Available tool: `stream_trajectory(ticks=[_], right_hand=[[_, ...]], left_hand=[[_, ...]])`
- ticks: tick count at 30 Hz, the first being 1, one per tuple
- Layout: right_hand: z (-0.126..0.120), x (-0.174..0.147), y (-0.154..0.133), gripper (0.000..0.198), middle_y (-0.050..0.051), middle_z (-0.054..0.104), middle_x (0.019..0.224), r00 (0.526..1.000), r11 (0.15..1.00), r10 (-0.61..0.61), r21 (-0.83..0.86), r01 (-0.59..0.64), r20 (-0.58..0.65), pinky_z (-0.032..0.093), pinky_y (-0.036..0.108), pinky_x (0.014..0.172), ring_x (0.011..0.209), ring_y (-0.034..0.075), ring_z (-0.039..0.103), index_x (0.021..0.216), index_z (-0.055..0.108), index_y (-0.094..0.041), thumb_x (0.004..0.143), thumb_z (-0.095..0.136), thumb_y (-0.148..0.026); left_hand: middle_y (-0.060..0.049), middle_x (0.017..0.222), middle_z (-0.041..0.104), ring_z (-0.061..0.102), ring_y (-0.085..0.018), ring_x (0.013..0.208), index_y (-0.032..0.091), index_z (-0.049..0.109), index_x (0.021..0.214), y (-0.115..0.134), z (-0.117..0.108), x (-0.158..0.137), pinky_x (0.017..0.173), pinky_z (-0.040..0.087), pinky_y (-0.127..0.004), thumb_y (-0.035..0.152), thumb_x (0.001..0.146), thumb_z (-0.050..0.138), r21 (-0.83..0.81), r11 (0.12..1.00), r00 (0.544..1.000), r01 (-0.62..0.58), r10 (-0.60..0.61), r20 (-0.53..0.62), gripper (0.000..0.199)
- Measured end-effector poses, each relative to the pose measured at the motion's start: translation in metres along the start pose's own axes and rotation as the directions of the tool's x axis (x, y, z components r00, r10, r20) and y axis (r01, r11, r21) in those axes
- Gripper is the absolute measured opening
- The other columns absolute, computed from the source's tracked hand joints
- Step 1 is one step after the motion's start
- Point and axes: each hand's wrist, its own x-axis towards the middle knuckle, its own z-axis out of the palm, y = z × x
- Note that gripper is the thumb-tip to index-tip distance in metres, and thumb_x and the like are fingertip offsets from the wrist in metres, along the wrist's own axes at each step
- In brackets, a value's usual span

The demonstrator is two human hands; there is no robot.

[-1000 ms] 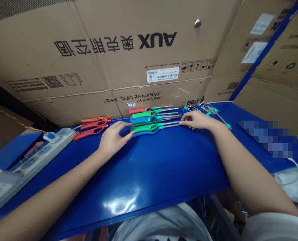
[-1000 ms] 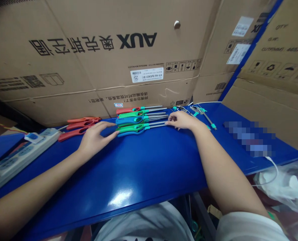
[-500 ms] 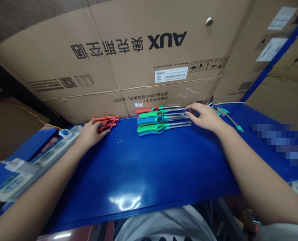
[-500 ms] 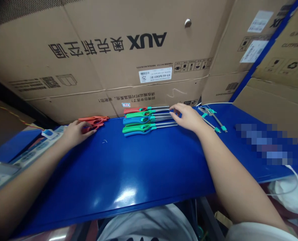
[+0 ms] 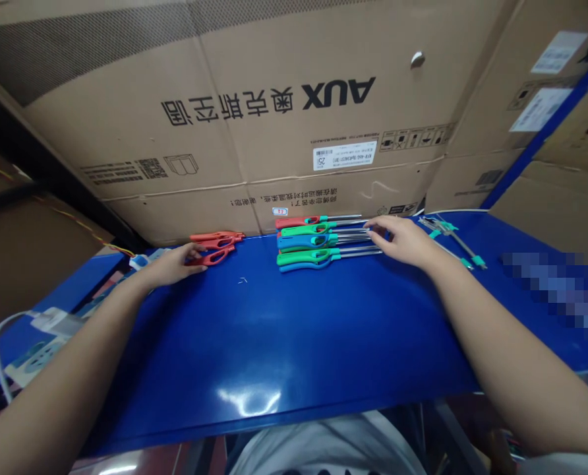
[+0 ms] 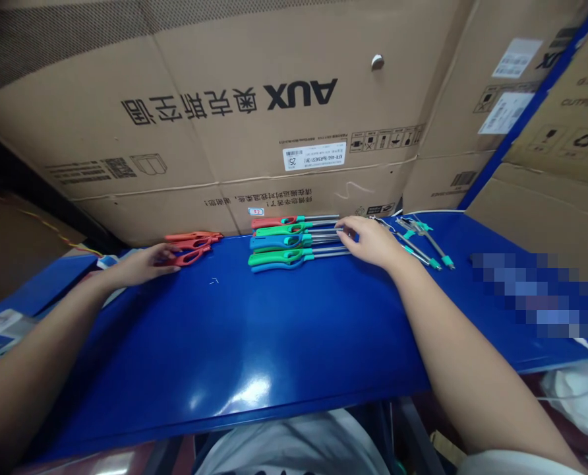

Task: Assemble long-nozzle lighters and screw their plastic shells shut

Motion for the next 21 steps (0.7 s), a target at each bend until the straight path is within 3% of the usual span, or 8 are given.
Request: stream_trajectory(ticks=[3, 7, 10, 12, 14, 17, 21], right_hand=[[0.0, 0.0, 0.0, 0.028, 0.011, 0.074, 0.097, 1.0, 1.0, 0.003, 0.0, -0.003, 0.003, 0.055, 0.041, 0.077, 0.083, 0.026, 0.07, 0.107, 0.07, -0.018, 0.094, 0.05, -0.034], [-0.001, 0.0, -0.004, 0.027, 0.011, 0.075, 0.096, 1.0, 0.999, 0.005, 0.032, -0.005, -0.012, 0.055, 0.041, 0.076, 0.082, 0.025, 0.069, 0.106, 0.07, -0.018, 0.093, 0.052, -0.033], [0.0, 0.002, -0.015, 0.025, 0.01, 0.075, 0.095, 0.999, 0.99, 0.013, 0.138, -0.007, -0.041, 0.054, 0.037, 0.072, 0.08, 0.023, 0.069, 0.103, 0.071, -0.018, 0.092, 0.055, -0.034], [0.002, 0.003, -0.027, 0.025, 0.009, 0.074, 0.094, 0.999, 0.964, 0.028, 0.264, -0.017, -0.038, 0.053, 0.033, 0.068, 0.081, 0.022, 0.068, 0.102, 0.072, -0.018, 0.092, 0.058, -0.036], [0.005, 0.004, -0.042, 0.027, 0.008, 0.073, 0.093, 1.0, 0.918, 0.02, 0.396, -0.026, 0.02, 0.051, 0.029, 0.064, 0.081, 0.02, 0.067, 0.103, 0.072, -0.019, 0.091, 0.061, -0.04], [0.012, 0.003, -0.064, 0.032, 0.005, 0.07, 0.093, 0.984, 0.866, -0.125, 0.499, 0.048, 0.123, 0.047, 0.026, 0.061, 0.069, 0.014, 0.059, 0.109, 0.071, -0.019, 0.088, 0.069, -0.044], [0.024, -0.001, -0.085, 0.045, 0.005, 0.065, 0.102, 0.896, 0.844, -0.355, 0.504, 0.184, 0.266, 0.046, 0.026, 0.065, 0.069, 0.012, 0.051, 0.117, 0.068, -0.019, 0.082, 0.078, -0.045]], left_hand=[[-0.001, 0.083, 0.066, 0.059, -0.019, 0.076, 0.017, 0.064, 0.095, 0.004, -0.007, -0.005, 0.076, 0.047, -0.029, 0.067, 0.083, 0.061, 0.094, 0.993, 0.995, -0.065, 0.057, 0.082, 0.052], [-0.005, 0.086, 0.059, 0.055, -0.021, 0.079, 0.014, 0.064, 0.094, 0.014, -0.015, -0.012, 0.084, 0.046, -0.034, 0.066, 0.091, 0.049, 0.183, 0.974, 0.989, -0.136, 0.121, 0.09, 0.054], [-0.012, 0.105, 0.063, 0.058, -0.027, 0.095, 0.012, 0.063, 0.108, 0.036, -0.021, -0.025, 0.092, 0.046, -0.04, 0.063, 0.095, 0.042, 0.185, 0.958, 0.972, -0.217, 0.196, 0.127, 0.056], [-0.01, 0.11, 0.065, 0.06, -0.026, 0.098, 0.017, 0.065, 0.108, 0.062, -0.019, -0.038, 0.09, 0.048, -0.035, 0.063, 0.094, 0.044, 0.148, 0.945, 0.944, -0.292, 0.26, 0.201, 0.052], [-0.007, 0.11, 0.066, 0.063, -0.023, 0.094, 0.022, 0.065, 0.112, 0.093, -0.009, -0.053, 0.085, 0.05, -0.032, 0.056, 0.098, 0.044, 0.096, 0.919, 0.887, -0.381, 0.335, 0.316, 0.043], [-0.008, 0.105, 0.064, 0.064, -0.022, 0.089, 0.02, 0.066, 0.106, 0.137, 0.021, -0.073, 0.082, 0.051, -0.033, 0.043, 0.103, 0.041, 0.118, 0.887, 0.865, -0.446, 0.393, 0.312, 0.034], [-0.012, 0.11, 0.063, 0.064, -0.026, 0.098, 0.016, 0.062, 0.124, 0.163, 0.071, -0.082, 0.087, 0.053, -0.039, 0.029, 0.104, 0.045, 0.184, 0.822, 0.828, -0.539, 0.477, 0.295, 0.03]])
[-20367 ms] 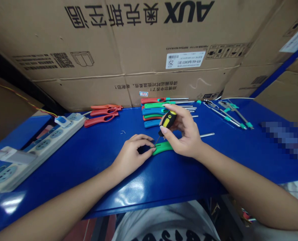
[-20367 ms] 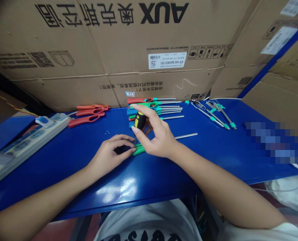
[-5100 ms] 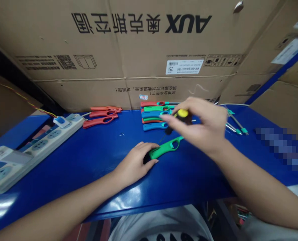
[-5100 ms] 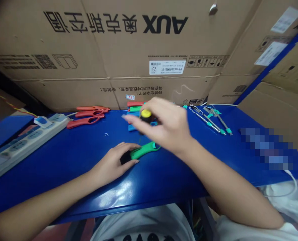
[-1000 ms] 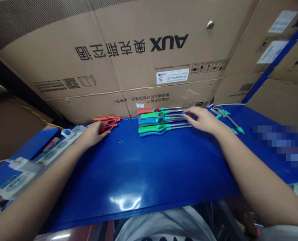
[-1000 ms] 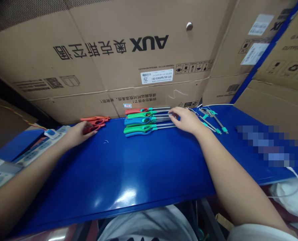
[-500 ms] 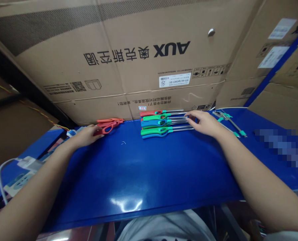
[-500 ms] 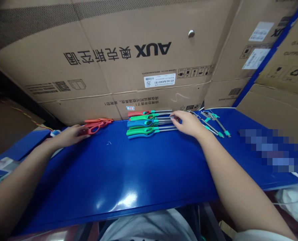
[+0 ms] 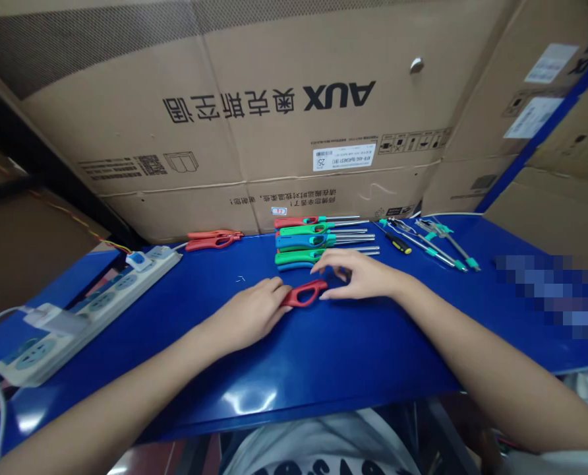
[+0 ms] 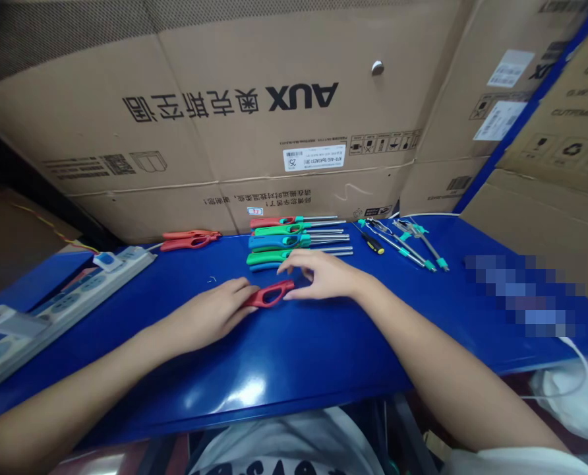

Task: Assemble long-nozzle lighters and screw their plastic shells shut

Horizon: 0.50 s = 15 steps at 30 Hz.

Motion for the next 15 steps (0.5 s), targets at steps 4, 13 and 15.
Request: stream_trajectory(ticks=[4, 13, 15], right_hand=[[0.01, 0.003, -0.002, 0.039, 0.004, 0.065, 0.098, 0.984, 0.999, 0.04, -0.039, -0.033, 0.175, 0.045, 0.027, 0.072, 0.08, 0.015, 0.057, 0.109, 0.069, -0.018, 0.081, 0.08, -0.042], [-0.003, -0.001, 0.001, 0.038, 0.004, 0.067, 0.101, 0.948, 0.978, 0.205, -0.076, -0.192, 0.243, 0.044, 0.025, 0.068, 0.08, 0.015, 0.059, 0.111, 0.068, -0.021, 0.082, 0.078, -0.042], [-0.006, -0.002, 0.002, 0.037, 0.004, 0.067, 0.102, 0.945, 0.976, 0.217, -0.089, -0.201, 0.245, 0.044, 0.025, 0.068, 0.081, 0.016, 0.059, 0.112, 0.068, -0.022, 0.082, 0.078, -0.042]], left_hand=[[-0.014, 0.119, 0.063, 0.06, -0.029, 0.107, 0.013, 0.056, 0.134, 0.001, 0.029, 0.01, 0.094, 0.052, -0.045, 0.03, 0.104, 0.047, 0.007, 0.996, 0.984, -0.087, 0.087, -0.154, 0.036], [-0.01, 0.122, 0.065, 0.061, -0.025, 0.109, 0.02, 0.057, 0.134, -0.027, 0.03, 0.006, 0.099, 0.051, -0.042, 0.031, 0.097, 0.061, -0.285, 0.951, 0.968, -0.116, 0.044, -0.248, 0.039], [-0.01, 0.119, 0.067, 0.062, -0.025, 0.108, 0.02, 0.06, 0.13, -0.03, 0.031, 0.007, 0.098, 0.052, -0.041, 0.03, 0.095, 0.063, -0.323, 0.939, 0.965, -0.117, 0.029, -0.262, 0.036]])
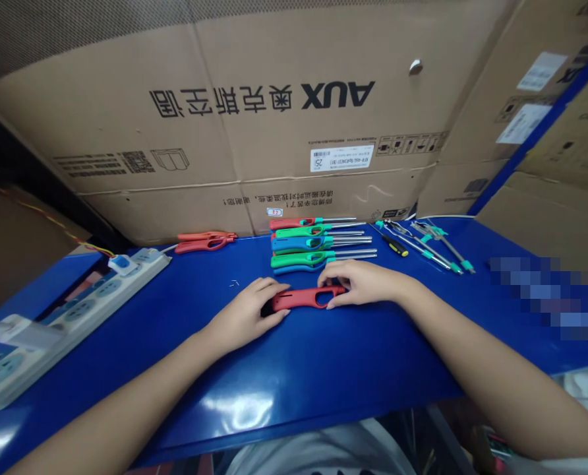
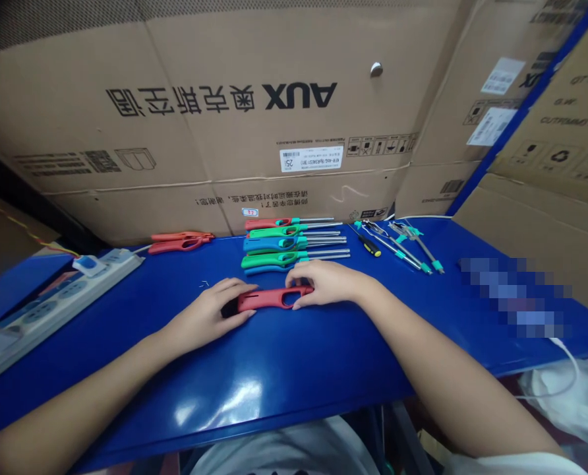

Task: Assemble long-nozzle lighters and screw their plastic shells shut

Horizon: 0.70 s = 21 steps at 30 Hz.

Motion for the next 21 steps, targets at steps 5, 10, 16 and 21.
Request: stream_trajectory(ticks=[5, 10, 16, 21], right_hand=[[-0.001, -0.001, 0.001, 0.034, 0.005, 0.066, 0.108, 1.0, 0.998, -0.008, -0.057, 0.006, -0.021, 0.045, 0.027, 0.072, 0.088, 0.018, 0.061, 0.113, 0.067, -0.023, 0.086, 0.074, -0.043], [0.002, 0.0, -0.004, 0.039, 0.006, 0.064, 0.111, 0.997, 0.99, -0.021, -0.14, 0.01, -0.072, 0.044, 0.027, 0.07, 0.087, 0.018, 0.06, 0.115, 0.061, -0.023, 0.085, 0.073, -0.045], [0.012, 0.002, -0.013, 0.031, 0.005, 0.062, 0.102, 0.992, 0.961, -0.098, -0.268, 0.074, -0.079, 0.039, 0.027, 0.064, 0.079, 0.017, 0.059, 0.098, 0.06, -0.02, 0.089, 0.068, -0.049], [0.016, 0.004, -0.015, 0.017, 0.004, 0.065, 0.097, 0.993, 0.954, -0.105, -0.286, 0.088, -0.044, 0.037, 0.027, 0.063, 0.074, 0.015, 0.058, 0.091, 0.062, -0.019, 0.096, 0.06, -0.035]], left_hand=[[-0.008, 0.114, 0.068, 0.065, -0.023, 0.104, 0.018, 0.066, 0.119, -0.003, 0.008, 0.002, 0.095, 0.052, -0.037, 0.027, 0.09, 0.068, -0.124, 0.992, 0.996, 0.033, -0.042, -0.073, 0.031], [-0.008, 0.112, 0.068, 0.065, -0.023, 0.103, 0.019, 0.068, 0.118, -0.003, 0.011, 0.003, 0.095, 0.052, -0.037, 0.027, 0.089, 0.068, -0.164, 0.985, 0.994, 0.052, -0.068, -0.091, 0.03], [-0.007, 0.107, 0.066, 0.065, -0.021, 0.095, 0.021, 0.07, 0.12, -0.002, 0.011, 0.002, 0.088, 0.055, -0.037, 0.031, 0.09, 0.067, -0.162, 0.982, 0.987, 0.095, -0.113, -0.112, 0.031], [-0.005, 0.102, 0.063, 0.065, -0.02, 0.09, 0.021, 0.07, 0.119, -0.004, 0.012, 0.002, 0.084, 0.056, -0.035, 0.033, 0.09, 0.067, -0.17, 0.98, 0.986, 0.105, -0.124, -0.107, 0.031]])
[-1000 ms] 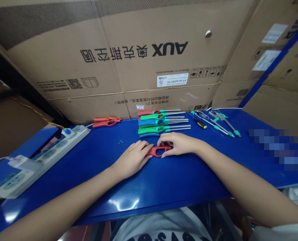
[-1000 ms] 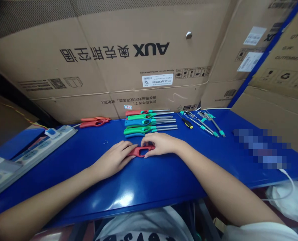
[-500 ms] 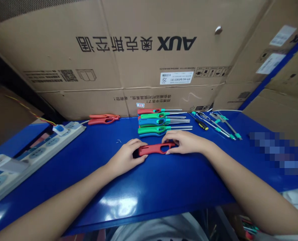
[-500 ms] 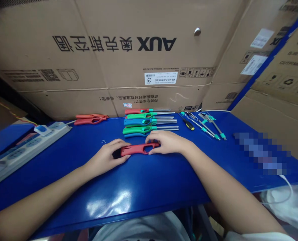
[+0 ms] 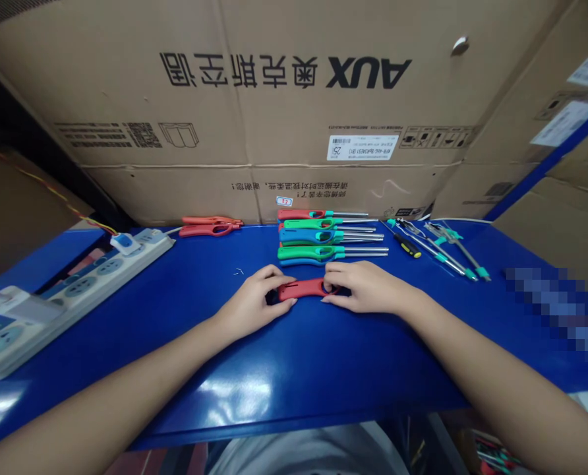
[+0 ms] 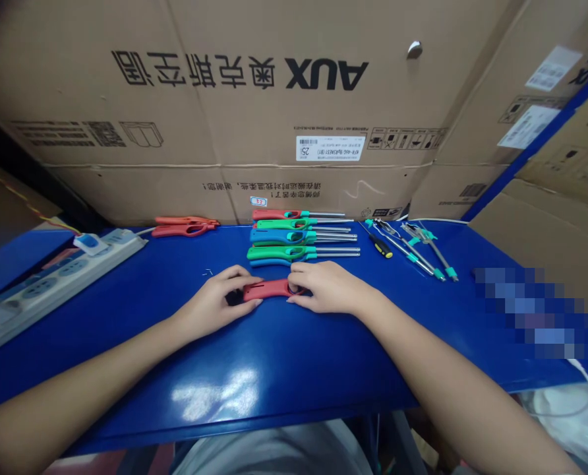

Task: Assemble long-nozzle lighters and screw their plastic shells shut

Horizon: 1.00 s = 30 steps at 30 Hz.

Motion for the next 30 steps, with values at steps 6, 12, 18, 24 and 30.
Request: stream_trajectory(ticks=[6, 12, 18, 24, 30], right_hand=[[-0.003, -0.001, 0.001, 0.007, 0.003, 0.065, 0.095, 1.0, 0.998, 0.0, 0.067, 0.0, -0.006, 0.04, 0.027, 0.068, 0.079, 0.017, 0.06, 0.092, 0.062, -0.02, 0.088, 0.064, -0.026], [-0.006, 0.0, 0.001, 0.005, 0.003, 0.064, 0.091, 1.0, 0.996, 0.021, 0.09, -0.02, -0.001, 0.04, 0.027, 0.066, 0.076, 0.016, 0.058, 0.091, 0.059, -0.02, 0.089, 0.061, -0.023], [-0.006, -0.002, 0.002, 0.011, 0.004, 0.065, 0.09, 1.0, 0.996, 0.011, 0.089, -0.01, -0.015, 0.039, 0.027, 0.064, 0.073, 0.016, 0.057, 0.093, 0.059, -0.02, 0.097, 0.056, -0.03], [-0.006, -0.001, 0.007, 0.02, 0.007, 0.063, 0.092, 0.976, 0.997, 0.067, 0.06, -0.056, -0.205, 0.044, 0.029, 0.07, 0.08, 0.018, 0.059, 0.092, 0.058, -0.021, 0.102, 0.047, -0.033], [-0.018, -0.007, 0.01, 0.021, 0.004, 0.062, 0.082, 0.96, 0.978, 0.08, 0.208, -0.024, -0.268, 0.044, 0.028, 0.069, 0.074, 0.016, 0.056, 0.084, 0.061, -0.019, 0.098, 0.054, -0.033]], left_hand=[[-0.006, 0.104, 0.063, 0.064, -0.021, 0.092, 0.022, 0.065, 0.127, -0.001, 0.0, 0.001, 0.085, 0.055, -0.036, 0.036, 0.092, 0.065, 0.03, 1.0, 1.0, 0.002, -0.003, 0.015, 0.038], [-0.007, 0.104, 0.064, 0.064, -0.021, 0.092, 0.02, 0.064, 0.127, 0.0, -0.001, 0.002, 0.087, 0.055, -0.036, 0.037, 0.092, 0.066, 0.035, 0.999, 1.0, 0.004, -0.004, 0.015, 0.039], [-0.007, 0.105, 0.065, 0.064, -0.022, 0.094, 0.02, 0.064, 0.126, -0.001, -0.001, 0.001, 0.088, 0.055, -0.038, 0.037, 0.092, 0.067, 0.036, 0.999, 1.0, 0.001, -0.001, 0.0, 0.039], [-0.007, 0.108, 0.064, 0.063, -0.019, 0.091, 0.02, 0.062, 0.127, 0.0, 0.0, 0.001, 0.087, 0.054, -0.034, 0.033, 0.091, 0.068, 0.009, 1.0, 1.0, 0.003, -0.003, -0.018, 0.038], [-0.006, 0.103, 0.063, 0.062, -0.019, 0.088, 0.019, 0.067, 0.11, 0.0, 0.0, 0.001, 0.083, 0.055, -0.033, 0.028, 0.091, 0.066, -0.008, 1.0, 1.0, -0.01, 0.01, -0.02, 0.021]])
